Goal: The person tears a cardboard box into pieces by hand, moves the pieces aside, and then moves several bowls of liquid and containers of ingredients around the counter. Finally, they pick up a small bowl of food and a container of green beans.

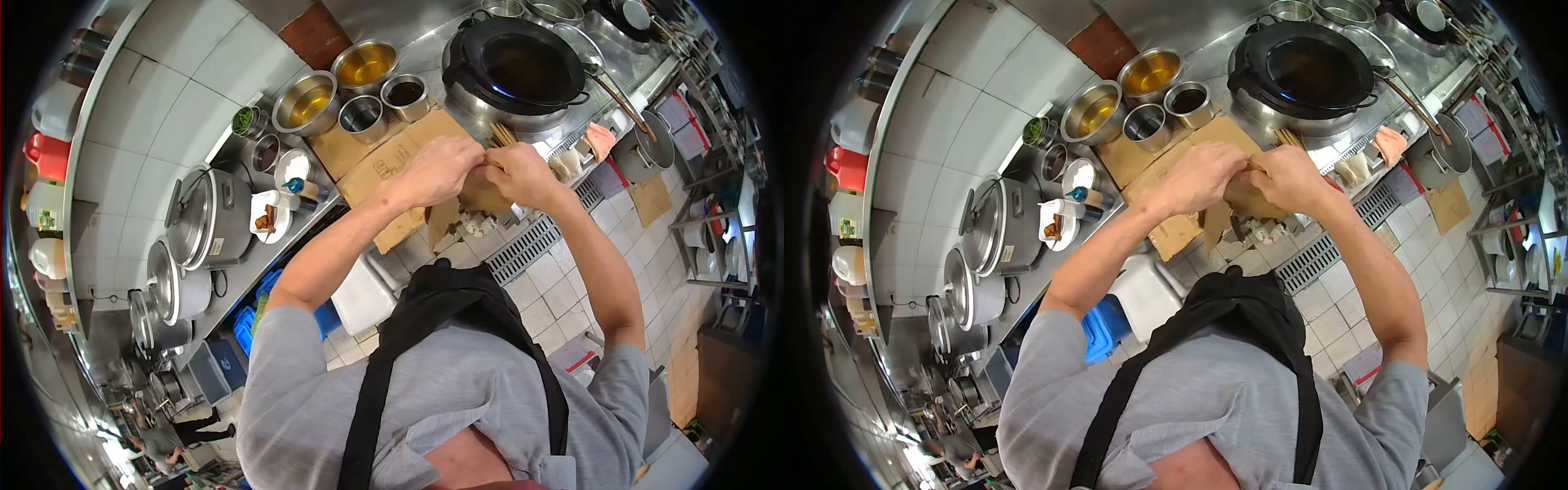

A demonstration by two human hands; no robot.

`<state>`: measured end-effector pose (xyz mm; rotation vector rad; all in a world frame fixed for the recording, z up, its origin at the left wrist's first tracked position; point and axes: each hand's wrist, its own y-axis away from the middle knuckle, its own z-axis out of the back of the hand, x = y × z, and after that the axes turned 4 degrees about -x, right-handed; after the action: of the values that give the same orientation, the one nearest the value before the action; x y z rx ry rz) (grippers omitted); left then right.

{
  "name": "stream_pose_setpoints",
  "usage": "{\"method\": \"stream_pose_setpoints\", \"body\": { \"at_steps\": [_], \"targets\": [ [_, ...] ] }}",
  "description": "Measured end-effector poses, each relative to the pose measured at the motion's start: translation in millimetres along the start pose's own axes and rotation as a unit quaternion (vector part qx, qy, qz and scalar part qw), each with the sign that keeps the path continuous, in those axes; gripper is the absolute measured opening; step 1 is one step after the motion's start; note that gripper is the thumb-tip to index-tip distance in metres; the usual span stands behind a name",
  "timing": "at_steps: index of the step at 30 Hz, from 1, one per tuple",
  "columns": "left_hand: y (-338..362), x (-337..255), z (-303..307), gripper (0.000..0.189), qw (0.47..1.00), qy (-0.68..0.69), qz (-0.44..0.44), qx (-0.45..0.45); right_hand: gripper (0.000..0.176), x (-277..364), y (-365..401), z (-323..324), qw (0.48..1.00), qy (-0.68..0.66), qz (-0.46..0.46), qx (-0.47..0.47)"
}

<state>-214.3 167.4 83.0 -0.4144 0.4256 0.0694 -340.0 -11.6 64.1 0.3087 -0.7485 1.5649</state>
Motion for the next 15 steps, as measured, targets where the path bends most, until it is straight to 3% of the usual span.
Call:
{"method": "stream_pose_setpoints", "body": {
  "at_steps": [6,8,9,12,14,15],
  "targets": [
    [-5,13,-6,0.013,0.996,0.082,0.022,-0.029,0.011,-1,4,-4,0.979,0.115,0.124,-0.111],
    [-3,29,-18,0.016,0.973,0.198,0.116,-0.022,0.012,4,1,-5,0.958,0.150,0.195,-0.144],
    [-2,38,-23,0.018,0.954,0.254,0.160,-0.016,0.011,3,1,-7,0.958,0.150,0.194,-0.147],
    [-5,44,-15,0.021,0.954,0.236,0.184,0.030,0.007,-7,0,-12,0.959,0.176,0.183,-0.124],
    [0,53,-19,0.027,0.930,0.273,0.234,-0.074,0.010,-16,-10,0,0.956,0.233,0.170,-0.058],
    [6,55,-24,0.030,0.913,0.290,0.260,-0.124,0.012,-14,-11,7,0.983,0.163,0.060,-0.056]
  ]
}}
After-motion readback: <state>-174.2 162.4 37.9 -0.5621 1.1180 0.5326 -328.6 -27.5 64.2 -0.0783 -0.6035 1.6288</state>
